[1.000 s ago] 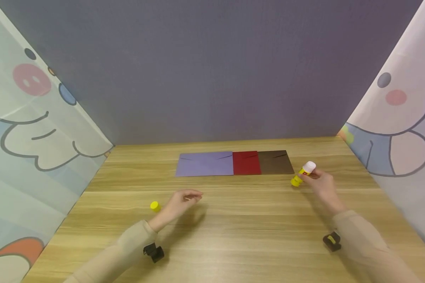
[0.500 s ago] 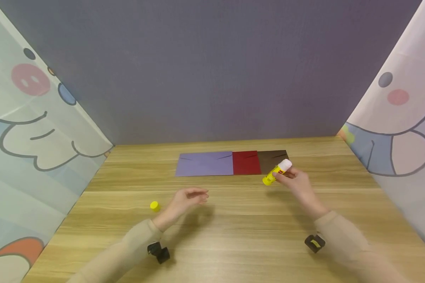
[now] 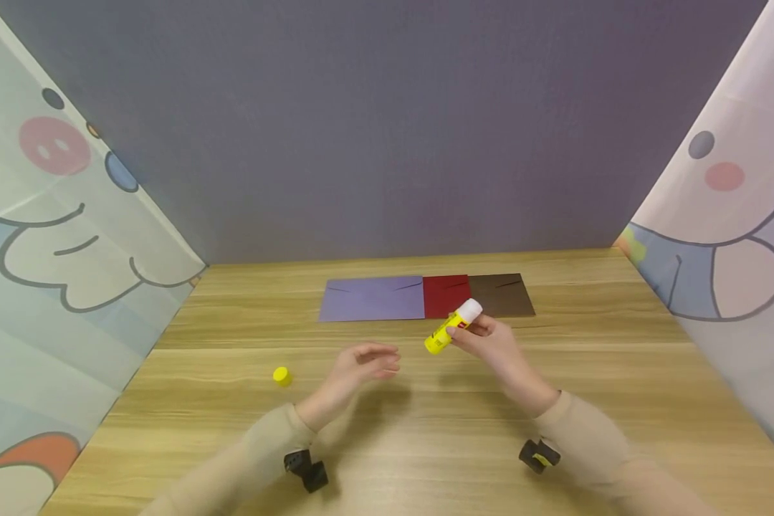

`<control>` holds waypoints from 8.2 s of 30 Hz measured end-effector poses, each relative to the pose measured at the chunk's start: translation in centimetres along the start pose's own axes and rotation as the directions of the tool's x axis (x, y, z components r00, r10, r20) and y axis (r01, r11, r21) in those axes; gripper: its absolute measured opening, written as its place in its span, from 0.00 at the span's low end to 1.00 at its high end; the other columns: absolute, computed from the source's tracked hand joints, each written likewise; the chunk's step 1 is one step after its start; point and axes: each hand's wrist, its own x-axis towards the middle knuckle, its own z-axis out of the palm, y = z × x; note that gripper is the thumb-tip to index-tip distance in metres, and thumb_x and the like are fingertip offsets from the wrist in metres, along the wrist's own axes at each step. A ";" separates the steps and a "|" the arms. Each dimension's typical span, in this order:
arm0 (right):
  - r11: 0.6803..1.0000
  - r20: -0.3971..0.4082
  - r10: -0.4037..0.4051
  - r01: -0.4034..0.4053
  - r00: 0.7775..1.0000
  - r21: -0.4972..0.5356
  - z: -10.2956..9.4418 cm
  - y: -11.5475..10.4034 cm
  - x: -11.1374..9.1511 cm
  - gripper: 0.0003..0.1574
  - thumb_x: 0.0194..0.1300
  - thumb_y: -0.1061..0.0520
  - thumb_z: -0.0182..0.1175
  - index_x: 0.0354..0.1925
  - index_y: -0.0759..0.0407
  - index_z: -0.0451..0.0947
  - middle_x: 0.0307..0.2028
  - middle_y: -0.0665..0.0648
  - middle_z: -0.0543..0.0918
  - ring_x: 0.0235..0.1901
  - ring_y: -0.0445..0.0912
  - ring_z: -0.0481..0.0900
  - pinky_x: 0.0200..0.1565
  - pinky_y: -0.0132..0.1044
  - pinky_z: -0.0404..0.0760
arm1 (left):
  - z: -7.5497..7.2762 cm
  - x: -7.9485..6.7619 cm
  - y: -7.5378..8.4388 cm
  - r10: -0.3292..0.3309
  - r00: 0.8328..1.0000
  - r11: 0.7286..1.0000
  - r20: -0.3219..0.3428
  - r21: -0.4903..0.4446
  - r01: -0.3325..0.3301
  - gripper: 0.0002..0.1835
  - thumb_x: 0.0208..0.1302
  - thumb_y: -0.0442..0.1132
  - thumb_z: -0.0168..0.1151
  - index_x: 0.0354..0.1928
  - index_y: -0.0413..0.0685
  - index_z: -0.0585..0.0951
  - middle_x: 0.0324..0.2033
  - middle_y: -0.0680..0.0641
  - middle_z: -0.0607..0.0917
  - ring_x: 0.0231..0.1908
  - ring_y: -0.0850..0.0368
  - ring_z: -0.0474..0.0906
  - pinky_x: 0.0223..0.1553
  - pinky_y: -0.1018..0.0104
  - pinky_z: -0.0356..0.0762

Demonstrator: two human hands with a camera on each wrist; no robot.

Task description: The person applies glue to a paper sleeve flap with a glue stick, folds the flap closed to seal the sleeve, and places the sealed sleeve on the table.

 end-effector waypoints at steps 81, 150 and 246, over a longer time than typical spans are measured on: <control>0.934 0.179 0.046 -0.106 0.983 0.341 8.2 -9.0 -6.9 0.35 0.63 0.59 0.53 0.59 0.78 0.51 0.53 0.63 0.67 0.48 0.43 0.73 0.53 0.37 0.69 | 2.2 -1.6 0.3 0.672 0.738 0.541 0.058 0.642 -0.543 0.17 0.45 0.32 0.69 0.35 0.39 0.72 0.31 0.46 0.79 0.31 0.57 0.78 0.35 0.76 0.76; 0.882 0.210 0.054 -0.145 0.976 0.448 8.0 -9.2 -7.4 0.23 0.62 0.62 0.53 0.52 0.68 0.58 0.47 0.58 0.69 0.47 0.44 0.74 0.54 0.37 0.69 | 2.1 -1.7 0.5 0.648 0.751 0.515 0.131 0.651 -0.558 0.17 0.50 0.34 0.66 0.39 0.39 0.71 0.34 0.46 0.78 0.35 0.57 0.76 0.39 0.73 0.76; 0.877 0.307 0.057 -0.195 0.950 0.439 7.6 -8.6 -7.9 0.34 0.64 0.58 0.50 0.60 0.66 0.44 0.56 0.65 0.56 0.51 0.44 0.69 0.57 0.37 0.65 | 1.9 -2.3 2.0 0.115 0.993 0.982 0.009 0.152 -0.115 0.14 0.48 0.31 0.65 0.36 0.33 0.73 0.22 0.45 0.80 0.18 0.62 0.74 0.23 0.71 0.75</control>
